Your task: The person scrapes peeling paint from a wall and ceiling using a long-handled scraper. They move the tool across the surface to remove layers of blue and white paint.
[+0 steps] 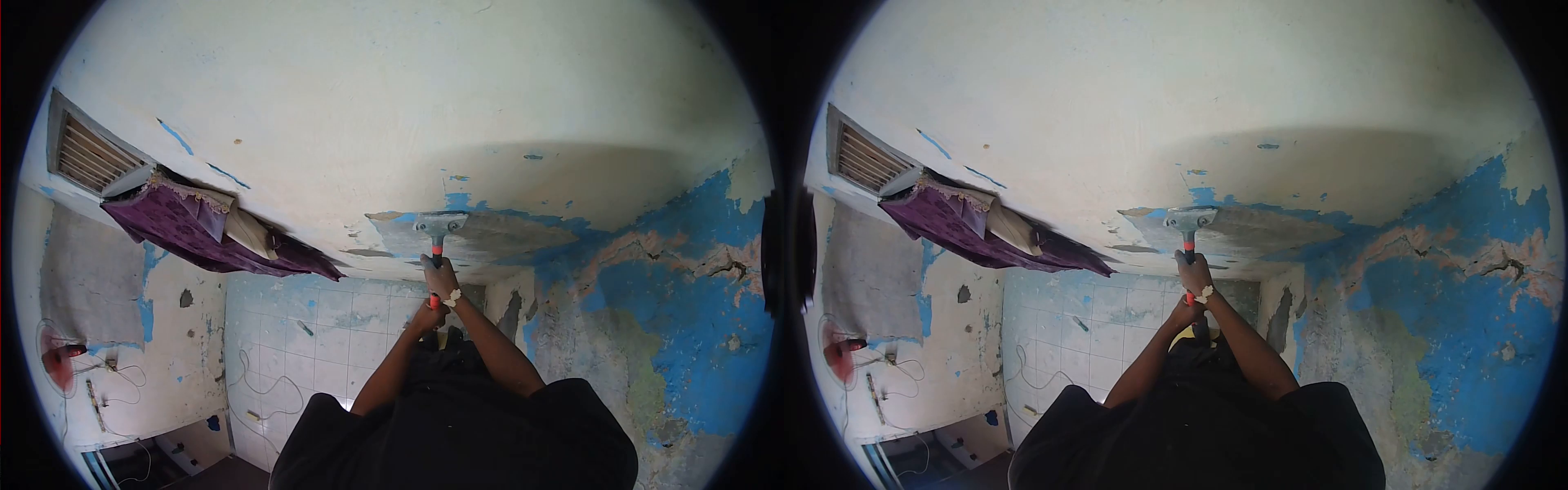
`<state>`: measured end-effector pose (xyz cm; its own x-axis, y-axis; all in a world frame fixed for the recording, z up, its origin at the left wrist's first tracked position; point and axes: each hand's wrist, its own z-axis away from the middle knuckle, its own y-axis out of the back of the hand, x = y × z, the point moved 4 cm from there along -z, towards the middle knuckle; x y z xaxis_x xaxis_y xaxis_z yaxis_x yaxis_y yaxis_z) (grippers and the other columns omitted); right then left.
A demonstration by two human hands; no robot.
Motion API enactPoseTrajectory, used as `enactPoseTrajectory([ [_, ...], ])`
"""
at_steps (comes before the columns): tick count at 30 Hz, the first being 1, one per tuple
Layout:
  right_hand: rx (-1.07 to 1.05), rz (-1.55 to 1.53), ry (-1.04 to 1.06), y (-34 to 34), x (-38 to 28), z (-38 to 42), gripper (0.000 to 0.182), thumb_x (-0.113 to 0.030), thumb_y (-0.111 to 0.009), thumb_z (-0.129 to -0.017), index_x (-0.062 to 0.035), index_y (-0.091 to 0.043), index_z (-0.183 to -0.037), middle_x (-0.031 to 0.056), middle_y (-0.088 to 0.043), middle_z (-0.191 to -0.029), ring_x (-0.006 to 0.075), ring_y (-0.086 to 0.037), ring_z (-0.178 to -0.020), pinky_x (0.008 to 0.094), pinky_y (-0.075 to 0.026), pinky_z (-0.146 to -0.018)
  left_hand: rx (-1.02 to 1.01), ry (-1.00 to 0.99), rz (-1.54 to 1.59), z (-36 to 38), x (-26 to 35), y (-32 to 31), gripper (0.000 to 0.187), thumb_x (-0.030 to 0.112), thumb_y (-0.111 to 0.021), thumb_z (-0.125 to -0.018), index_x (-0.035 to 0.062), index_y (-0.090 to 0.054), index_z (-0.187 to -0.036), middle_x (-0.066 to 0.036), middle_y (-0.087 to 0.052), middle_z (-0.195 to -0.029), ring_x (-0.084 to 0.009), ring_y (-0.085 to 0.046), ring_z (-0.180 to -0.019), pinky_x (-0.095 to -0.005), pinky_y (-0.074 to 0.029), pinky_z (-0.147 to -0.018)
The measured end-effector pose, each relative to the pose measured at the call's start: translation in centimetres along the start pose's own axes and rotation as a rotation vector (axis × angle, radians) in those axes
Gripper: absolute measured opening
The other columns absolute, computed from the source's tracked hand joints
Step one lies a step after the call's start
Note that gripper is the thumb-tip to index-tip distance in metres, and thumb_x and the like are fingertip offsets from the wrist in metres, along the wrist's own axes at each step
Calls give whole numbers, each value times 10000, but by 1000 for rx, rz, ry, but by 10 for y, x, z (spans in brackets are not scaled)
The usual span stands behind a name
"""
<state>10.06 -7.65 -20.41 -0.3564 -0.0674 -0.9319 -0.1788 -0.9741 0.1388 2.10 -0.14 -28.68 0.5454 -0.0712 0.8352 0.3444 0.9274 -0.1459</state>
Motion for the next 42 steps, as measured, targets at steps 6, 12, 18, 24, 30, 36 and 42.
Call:
enactPoseTrajectory([
  [6, -14, 8, 217, 1, -77, 5, 447, -319, -559, -873, -59, -442, -528, -2, -413, -441, 110, -391, -390, 304, -306, -397, 76, -340, -86, 8, 83, 7, 121, 151, -547, -783, 30, -558, -780, -38, -525, -550, -110, -482, -458, -286, -360, -413],
  [12, -104, -91, 171, -1, -103, 3, 453, -317, -570, -865, -42, -456, -525, 15, -426, -435, 117, -399, -393, 314, -313, -407, 29, -325, -265, 21, 123, 15, 120, 125, -526, -775, 18, -543, -724, -58, -547, -556, -113, -515, -495, -303, -387, -445],
  [18, -80, -129, -9, -12, -12, 2, 476, -308, -561, -868, -103, -398, -470, -14, -369, -386, 116, -383, -296, 286, -296, -316, 85, -286, -473, 0, 25, 22, 137, 146, -562, -751, 24, -540, -694, -51, -517, -531, -131, -488, -452, -309, -380, -435],
  [24, -144, -197, -119, -5, -42, 5, 453, -374, -584, -839, -55, -458, -545, 2, -423, -443, 135, -427, -374, 315, -331, -388, 49, -42, -171, -1, 31, 24, 177, 158, -568, -728, 19, -529, -627, -41, -505, -520, -128, -486, -459, -312, -374, -433],
  [30, -107, -303, -45, 5, -113, 23, 453, -342, -577, -861, -57, -439, -538, -12, -409, -442, 122, -402, -377, 314, -322, -375, 107, -221, -328, 24, 113, 21, 230, 181, -553, -737, -29, -533, -644, -93, -523, -524, -160, -518, -510, -332, -398, -500],
  [36, -154, -229, 11, 0, -18, -2, 372, -327, -591, -852, -59, -467, -626, -10, -415, -462, 126, -404, -343, 298, -325, -350, 76, 45, -251, 16, 49, 20, 226, 186, -569, -729, -4, -528, -613, -73, -529, -527, -145, -501, -476, -323, -393, -462],
  [42, -9, -344, -178, -3, -13, 11, 457, -319, -566, -867, -104, -384, -507, 8, -355, -372, 133, -337, -260, 289, -285, -285, 45, 28, -230, 18, 26, 19, 221, 201, -592, -710, -18, -564, -717, -61, -537, -548, -151, -514, -464, -304, -399, -441],
])
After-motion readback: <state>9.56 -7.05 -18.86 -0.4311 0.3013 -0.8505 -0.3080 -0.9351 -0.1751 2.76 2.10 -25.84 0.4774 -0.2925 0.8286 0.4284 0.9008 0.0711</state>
